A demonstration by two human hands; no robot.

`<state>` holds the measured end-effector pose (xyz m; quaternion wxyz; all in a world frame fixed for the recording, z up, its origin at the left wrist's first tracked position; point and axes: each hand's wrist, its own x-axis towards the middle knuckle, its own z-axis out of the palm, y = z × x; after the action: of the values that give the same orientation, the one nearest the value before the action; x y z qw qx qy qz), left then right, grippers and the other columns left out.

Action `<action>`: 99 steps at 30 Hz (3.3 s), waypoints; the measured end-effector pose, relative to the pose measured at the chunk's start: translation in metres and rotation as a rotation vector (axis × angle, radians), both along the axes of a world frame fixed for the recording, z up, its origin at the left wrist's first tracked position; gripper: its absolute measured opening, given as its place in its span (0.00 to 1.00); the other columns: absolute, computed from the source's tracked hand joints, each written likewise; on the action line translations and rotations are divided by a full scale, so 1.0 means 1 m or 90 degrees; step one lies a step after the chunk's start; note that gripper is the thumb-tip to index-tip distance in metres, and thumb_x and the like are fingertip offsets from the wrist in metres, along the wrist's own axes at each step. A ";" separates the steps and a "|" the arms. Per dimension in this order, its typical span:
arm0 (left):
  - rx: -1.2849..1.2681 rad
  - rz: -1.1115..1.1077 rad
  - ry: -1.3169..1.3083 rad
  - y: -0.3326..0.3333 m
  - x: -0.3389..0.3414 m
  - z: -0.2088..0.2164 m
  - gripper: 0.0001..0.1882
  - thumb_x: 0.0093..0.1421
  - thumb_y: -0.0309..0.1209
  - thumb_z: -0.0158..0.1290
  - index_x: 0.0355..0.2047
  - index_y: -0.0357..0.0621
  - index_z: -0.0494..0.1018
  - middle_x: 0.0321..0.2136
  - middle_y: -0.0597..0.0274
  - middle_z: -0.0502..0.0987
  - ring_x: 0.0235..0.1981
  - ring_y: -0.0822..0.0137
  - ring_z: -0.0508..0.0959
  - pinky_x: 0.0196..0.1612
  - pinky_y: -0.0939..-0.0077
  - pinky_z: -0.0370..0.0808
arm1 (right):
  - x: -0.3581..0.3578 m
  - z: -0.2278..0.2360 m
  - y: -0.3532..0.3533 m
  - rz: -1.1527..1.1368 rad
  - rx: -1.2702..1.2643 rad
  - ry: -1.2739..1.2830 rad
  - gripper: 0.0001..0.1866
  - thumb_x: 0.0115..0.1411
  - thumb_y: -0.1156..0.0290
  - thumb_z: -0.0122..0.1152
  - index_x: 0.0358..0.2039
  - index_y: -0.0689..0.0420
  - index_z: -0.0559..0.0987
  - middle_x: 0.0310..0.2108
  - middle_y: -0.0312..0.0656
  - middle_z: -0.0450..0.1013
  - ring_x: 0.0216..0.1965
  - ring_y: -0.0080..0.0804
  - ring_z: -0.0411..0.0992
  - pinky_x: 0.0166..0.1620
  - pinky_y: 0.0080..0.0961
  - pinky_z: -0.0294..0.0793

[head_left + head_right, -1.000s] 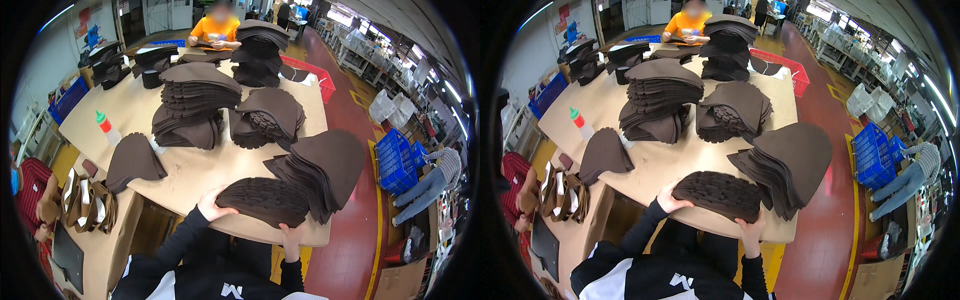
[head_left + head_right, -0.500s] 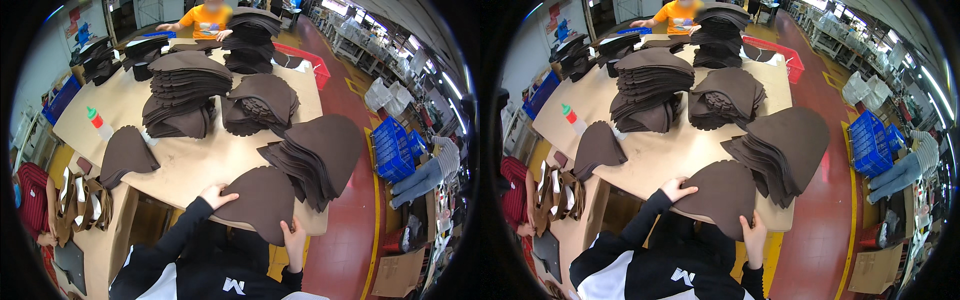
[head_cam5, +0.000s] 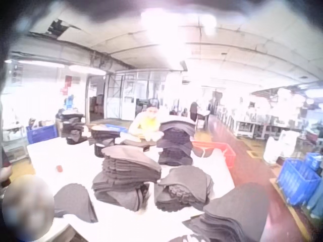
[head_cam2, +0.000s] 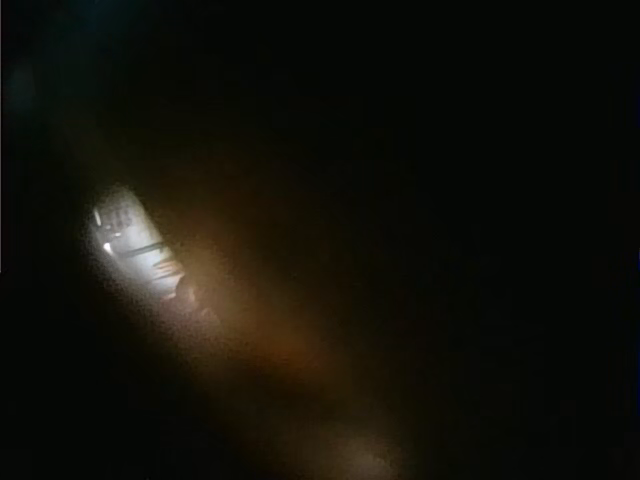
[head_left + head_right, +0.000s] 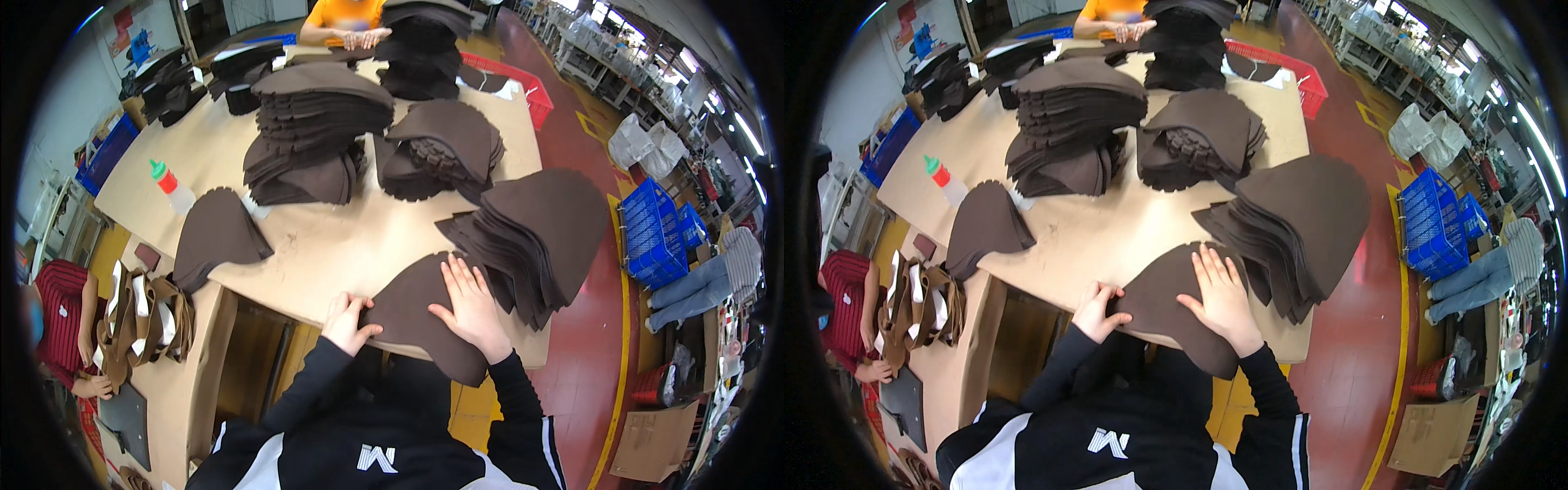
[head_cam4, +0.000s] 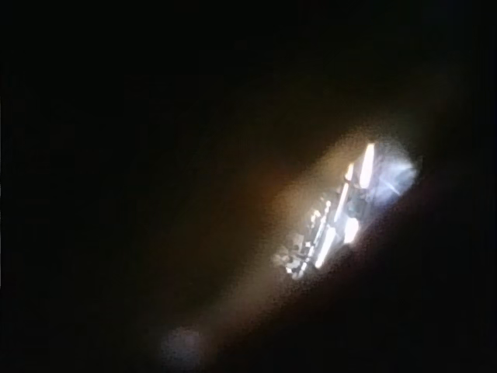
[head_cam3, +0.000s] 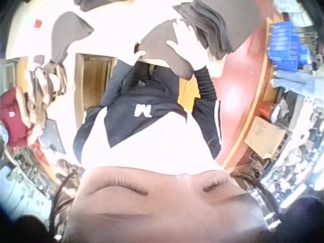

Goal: The person repeatedly picks up brown fabric pieces from a table, aligns them, and places them into a growing stack. The hands smooth and adjust each piece before stacking. Other workers are visible in the background handling similar materials.

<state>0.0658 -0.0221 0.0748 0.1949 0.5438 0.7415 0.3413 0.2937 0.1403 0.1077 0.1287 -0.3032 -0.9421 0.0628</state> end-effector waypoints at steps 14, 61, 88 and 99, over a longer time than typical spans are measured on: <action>0.001 0.022 -0.262 0.003 -0.009 -0.006 0.18 0.49 0.27 0.70 0.39 0.41 0.77 0.26 0.61 0.79 0.26 0.68 0.79 0.34 0.75 0.77 | 0.040 0.039 -0.020 0.236 -0.227 0.187 0.31 0.63 0.59 0.63 0.64 0.56 0.71 0.64 0.47 0.68 0.66 0.47 0.65 0.68 0.42 0.60; 0.116 -0.077 0.033 0.000 -0.007 0.009 0.27 0.47 0.42 0.71 0.44 0.44 0.78 0.34 0.60 0.74 0.36 0.58 0.74 0.45 0.67 0.73 | 0.012 0.005 -0.081 0.277 -0.080 -0.035 0.44 0.63 0.38 0.54 0.66 0.62 0.65 0.70 0.48 0.59 0.70 0.41 0.59 0.70 0.39 0.56; 0.185 0.180 -0.090 -0.019 -0.109 0.010 0.18 0.59 0.28 0.61 0.51 0.41 0.77 0.40 0.54 0.81 0.42 0.61 0.81 0.49 0.69 0.78 | 0.002 0.002 -0.066 0.220 -0.069 -0.019 0.41 0.65 0.43 0.55 0.66 0.64 0.65 0.70 0.50 0.59 0.70 0.43 0.60 0.70 0.38 0.58; 0.133 -0.065 0.066 0.019 -0.011 0.010 0.31 0.41 0.39 0.75 0.45 0.42 0.76 0.36 0.59 0.74 0.37 0.58 0.76 0.43 0.68 0.76 | 0.026 0.014 -0.016 0.058 -0.117 0.070 0.40 0.64 0.52 0.59 0.67 0.66 0.62 0.71 0.54 0.55 0.72 0.50 0.54 0.72 0.45 0.52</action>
<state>0.0553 -0.0031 0.0843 0.1155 0.6153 0.6823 0.3776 0.3199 0.1239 0.1213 0.1489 -0.2668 -0.9366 0.1715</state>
